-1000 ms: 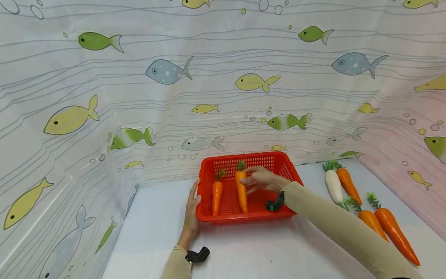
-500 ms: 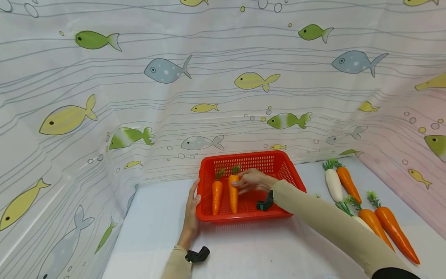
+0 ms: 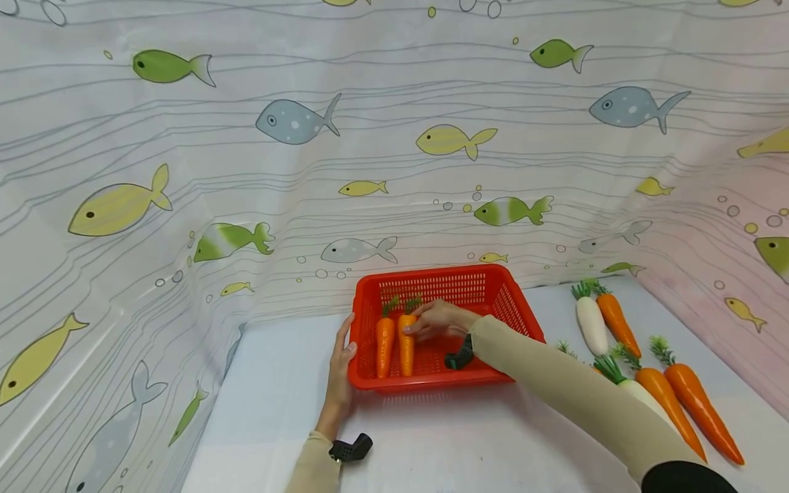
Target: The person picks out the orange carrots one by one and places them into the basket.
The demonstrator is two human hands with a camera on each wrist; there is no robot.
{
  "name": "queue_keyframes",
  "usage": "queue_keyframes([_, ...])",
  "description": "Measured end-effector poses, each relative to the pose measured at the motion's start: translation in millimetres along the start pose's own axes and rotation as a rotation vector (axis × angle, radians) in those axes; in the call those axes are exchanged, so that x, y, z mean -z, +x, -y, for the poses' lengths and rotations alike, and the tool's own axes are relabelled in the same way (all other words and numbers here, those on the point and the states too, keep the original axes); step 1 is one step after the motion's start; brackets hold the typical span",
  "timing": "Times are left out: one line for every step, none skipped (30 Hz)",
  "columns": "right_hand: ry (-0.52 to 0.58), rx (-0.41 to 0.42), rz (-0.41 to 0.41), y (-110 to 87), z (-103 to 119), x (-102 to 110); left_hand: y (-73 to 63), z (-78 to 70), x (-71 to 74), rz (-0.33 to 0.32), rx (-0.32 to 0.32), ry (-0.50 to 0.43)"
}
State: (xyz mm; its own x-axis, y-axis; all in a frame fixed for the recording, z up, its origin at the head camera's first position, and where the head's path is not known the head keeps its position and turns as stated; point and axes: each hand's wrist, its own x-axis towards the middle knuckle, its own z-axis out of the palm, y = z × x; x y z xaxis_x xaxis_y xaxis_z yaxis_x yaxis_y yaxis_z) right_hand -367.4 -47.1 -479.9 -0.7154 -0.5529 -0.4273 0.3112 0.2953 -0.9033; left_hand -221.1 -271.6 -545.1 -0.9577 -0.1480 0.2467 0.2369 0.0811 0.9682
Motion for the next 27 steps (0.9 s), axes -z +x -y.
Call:
queue_keyframes([-0.020, -0.003, -0.005, 1.5, 0.0, 0.5, 0.2, 0.1, 0.1, 0.001, -0.001, 0.001])
queue_keyframes([-0.045, -0.004, -0.010, 2.8, -0.3, 1.1, 0.5, 0.2, 0.4, 0.001, -0.001, 0.003])
queue_keyframes([-0.071, -0.005, -0.012, 4.2, -0.7, 1.6, 0.7, 0.4, 0.6, 0.000, -0.001, 0.006])
queue_keyframes([-0.105, 0.001, -0.016, 5.5, -1.2, 2.2, 0.9, 0.6, 0.9, 0.000, 0.000, 0.008])
queue_keyframes([-0.135, 0.008, -0.019, 6.8, -1.6, 2.6, 1.1, 0.8, 1.2, 0.001, 0.000, 0.011])
queue_keyframes([-0.158, 0.015, -0.021, 7.9, -2.1, 3.0, 1.4, 1.1, 1.4, 0.002, 0.000, 0.014])
queue_keyframes([-0.185, 0.023, -0.026, 9.0, -2.5, 3.3, 1.6, 1.0, 1.5, 0.003, 0.001, 0.017])
queue_keyframes([-0.212, 0.033, -0.030, 10.0, -3.0, 3.5, 1.8, 0.9, 1.6, 0.003, 0.001, 0.019])
queue_keyframes([-0.234, 0.040, -0.035, 10.9, -3.2, 3.5, 2.0, 0.7, 1.7, 0.004, 0.002, 0.022])
queue_keyframes([-0.255, 0.045, -0.043, 11.6, -3.4, 3.6, 2.2, 0.5, 1.7, 0.005, 0.003, 0.022])
queue_keyframes([-0.271, 0.046, -0.048, 12.2, -3.4, 3.6, 2.4, 0.1, 1.7, 0.006, 0.002, 0.020])
queue_keyframes([-0.290, 0.045, -0.057, 12.6, -3.4, 3.7, 2.5, -0.1, 1.6, 0.007, 0.002, 0.018])
queue_keyframes([-0.310, 0.045, -0.061, 12.7, -3.2, 3.5, 2.4, -0.6, 1.4, 0.008, 0.003, 0.015])
queue_keyframes([-0.322, 0.042, -0.062, 12.8, -3.0, 3.4, 2.5, -0.6, 1.5, 0.007, 0.003, 0.012])
queue_keyframes([-0.325, 0.034, -0.059, 12.9, -2.4, 3.4, 2.4, -0.7, 1.3, 0.009, 0.004, 0.010])
queue_keyframes([-0.331, 0.031, -0.056, 13.0, -2.1, 3.3, 2.4, -0.7, 1.2, 0.010, 0.004, 0.009])
queue_keyframes([-0.337, 0.026, -0.052, 13.1, -1.8, 3.2, 2.4, -0.5, 1.1, 0.010, 0.004, 0.008])
queue_keyframes([-0.341, 0.024, -0.047, 13.2, -1.4, 3.0, 2.3, -0.3, 1.0, 0.009, 0.006, 0.009])
queue_keyframes([-0.343, 0.023, -0.041, 13.3, -1.1, 2.8, 2.4, 0.1, 0.9, 0.008, 0.005, 0.009])
queue_keyframes([-0.342, 0.021, -0.036, 13.9, -0.9, 2.8, 2.4, 0.4, 0.8, 0.007, 0.005, 0.009])
queue_keyframes([-0.346, 0.024, -0.033, 14.1, -0.7, 2.7, 2.5, 0.8, 0.6, 0.006, 0.006, 0.012])
queue_keyframes([-0.357, 0.028, -0.031, 14.2, -0.7, 2.5, 2.6, 1.1, 0.5, 0.003, 0.005, 0.013])
queue_keyframes([-0.363, 0.032, -0.028, 14.4, -0.7, 2.3, 2.7, 1.7, 0.6, 0.002, 0.001, 0.014])
queue_keyframes([-0.368, 0.035, -0.027, 14.4, -0.8, 2.2, 2.8, 2.2, 0.5, -0.001, 0.001, 0.015])
queue_keyframes([-0.376, 0.037, -0.024, 14.5, -0.8, 2.1, 2.8, 2.8, 0.4, -0.003, 0.000, 0.014])
queue_keyframes([-0.379, 0.037, -0.020, 14.4, -0.8, 2.0, 2.7, 3.2, 0.2, -0.004, 0.001, 0.015])
queue_keyframes([-0.383, 0.037, -0.019, 13.8, -0.7, 1.7, 2.6, 3.7, 0.2, -0.004, 0.002, 0.016])
